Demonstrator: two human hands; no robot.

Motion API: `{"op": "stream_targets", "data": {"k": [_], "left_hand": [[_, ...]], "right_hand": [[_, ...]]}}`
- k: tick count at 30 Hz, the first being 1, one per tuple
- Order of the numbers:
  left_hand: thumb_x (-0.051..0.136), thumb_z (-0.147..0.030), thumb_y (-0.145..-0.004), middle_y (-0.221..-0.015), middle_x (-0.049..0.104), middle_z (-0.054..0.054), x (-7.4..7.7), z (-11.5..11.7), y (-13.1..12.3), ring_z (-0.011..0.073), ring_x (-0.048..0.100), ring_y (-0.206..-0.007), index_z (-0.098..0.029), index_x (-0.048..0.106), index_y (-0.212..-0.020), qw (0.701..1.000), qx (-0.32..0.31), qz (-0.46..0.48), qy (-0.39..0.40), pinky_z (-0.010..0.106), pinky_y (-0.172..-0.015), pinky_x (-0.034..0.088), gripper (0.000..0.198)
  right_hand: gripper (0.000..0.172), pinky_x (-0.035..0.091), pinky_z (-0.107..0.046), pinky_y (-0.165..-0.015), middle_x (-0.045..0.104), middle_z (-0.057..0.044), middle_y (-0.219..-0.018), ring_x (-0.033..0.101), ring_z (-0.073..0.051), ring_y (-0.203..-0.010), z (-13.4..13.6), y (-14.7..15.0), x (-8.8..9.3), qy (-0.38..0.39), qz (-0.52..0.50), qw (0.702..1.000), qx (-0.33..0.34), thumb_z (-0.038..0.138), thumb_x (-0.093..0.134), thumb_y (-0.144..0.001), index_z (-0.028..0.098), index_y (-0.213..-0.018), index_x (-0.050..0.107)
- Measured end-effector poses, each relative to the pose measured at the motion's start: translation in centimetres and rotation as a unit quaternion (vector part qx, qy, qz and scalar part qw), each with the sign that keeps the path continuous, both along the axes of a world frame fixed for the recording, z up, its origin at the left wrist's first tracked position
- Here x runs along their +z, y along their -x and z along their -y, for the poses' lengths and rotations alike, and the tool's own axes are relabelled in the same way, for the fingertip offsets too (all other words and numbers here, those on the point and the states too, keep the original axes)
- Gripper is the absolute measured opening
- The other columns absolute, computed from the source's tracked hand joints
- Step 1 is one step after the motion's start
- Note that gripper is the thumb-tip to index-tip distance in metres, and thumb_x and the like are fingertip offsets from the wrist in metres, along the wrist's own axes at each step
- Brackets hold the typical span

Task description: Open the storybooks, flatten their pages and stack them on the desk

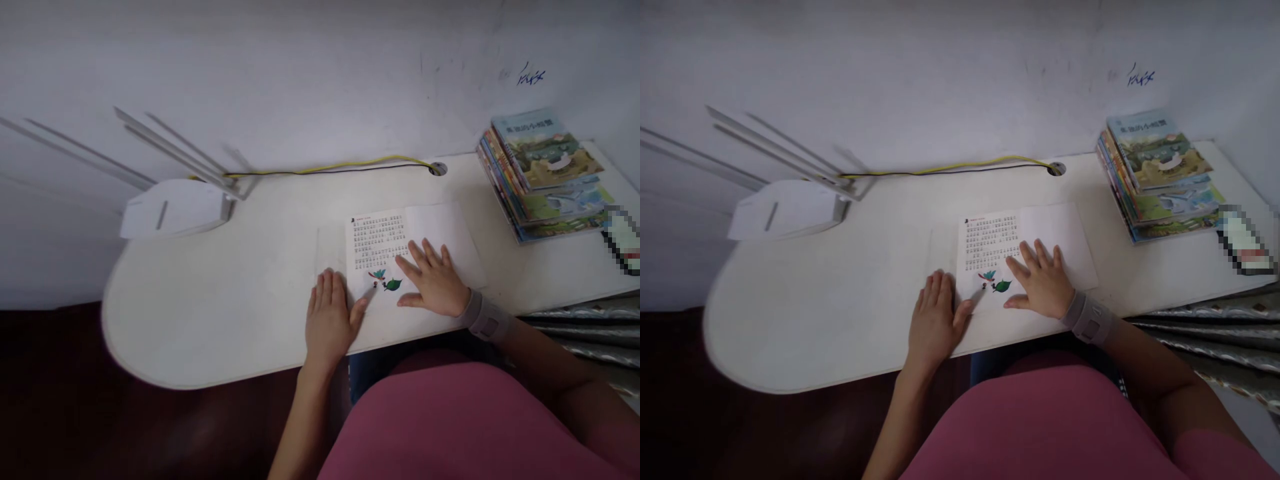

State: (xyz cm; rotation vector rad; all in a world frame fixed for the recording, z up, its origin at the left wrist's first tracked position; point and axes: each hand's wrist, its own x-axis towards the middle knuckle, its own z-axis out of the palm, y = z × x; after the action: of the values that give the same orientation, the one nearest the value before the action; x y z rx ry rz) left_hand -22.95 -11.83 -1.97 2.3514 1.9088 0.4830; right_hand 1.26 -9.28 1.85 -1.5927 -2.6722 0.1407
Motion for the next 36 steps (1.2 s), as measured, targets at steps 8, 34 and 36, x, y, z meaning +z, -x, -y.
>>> {"op": "stream_targets", "data": {"k": [8, 34, 36], "left_hand": [[0.023, -0.063, -0.092, -0.146, 0.034, 0.030, -0.2, 0.0, 0.2, 0.0412, 0.028, -0.138, 0.004, 0.036, -0.140, 1.000, -0.005, 0.011, 0.002, 0.060, -0.107, 0.032, 0.084], [0.071, -0.033, -0.074, -0.107, 0.067, 0.007, 8.8, -2.8, -3.0, 0.0164, 0.066, -0.086, -0.020, 0.047, -0.070, 0.561, 0.029, 0.794, 0.232, 0.025, -0.068, 0.052, 0.027], [0.069, -0.029, -0.077, -0.110, 0.067, 0.008, 10.0, -3.2, -5.1, 0.0179, 0.067, -0.092, -0.020, 0.049, -0.071, 0.506, -0.022, 0.823, 0.256, 0.026, -0.071, 0.053, 0.023]], "right_hand": [[0.087, 0.022, -0.070, -0.103, 0.020, -0.021, -0.156, 0.019, -0.046, -0.140, 0.1, -0.8, -0.1, -0.009, 0.012, 1.000, 0.020, 0.075, 0.040, -0.080, 0.021, -0.147, 0.031], [0.068, 0.050, -0.049, -0.095, 0.054, -0.019, -0.133, 0.057, -0.029, -0.118, -1.8, -1.1, 4.0, 0.153, -0.370, 0.915, 0.042, 0.054, 0.046, -0.091, 0.018, -0.145, 0.028], [0.072, 0.050, -0.047, -0.095, 0.048, -0.017, -0.141, 0.054, -0.027, -0.123, -2.6, -2.0, 5.4, 0.201, -0.462, 0.863, 0.026, 0.058, 0.042, -0.091, 0.023, -0.149, 0.017]]}}
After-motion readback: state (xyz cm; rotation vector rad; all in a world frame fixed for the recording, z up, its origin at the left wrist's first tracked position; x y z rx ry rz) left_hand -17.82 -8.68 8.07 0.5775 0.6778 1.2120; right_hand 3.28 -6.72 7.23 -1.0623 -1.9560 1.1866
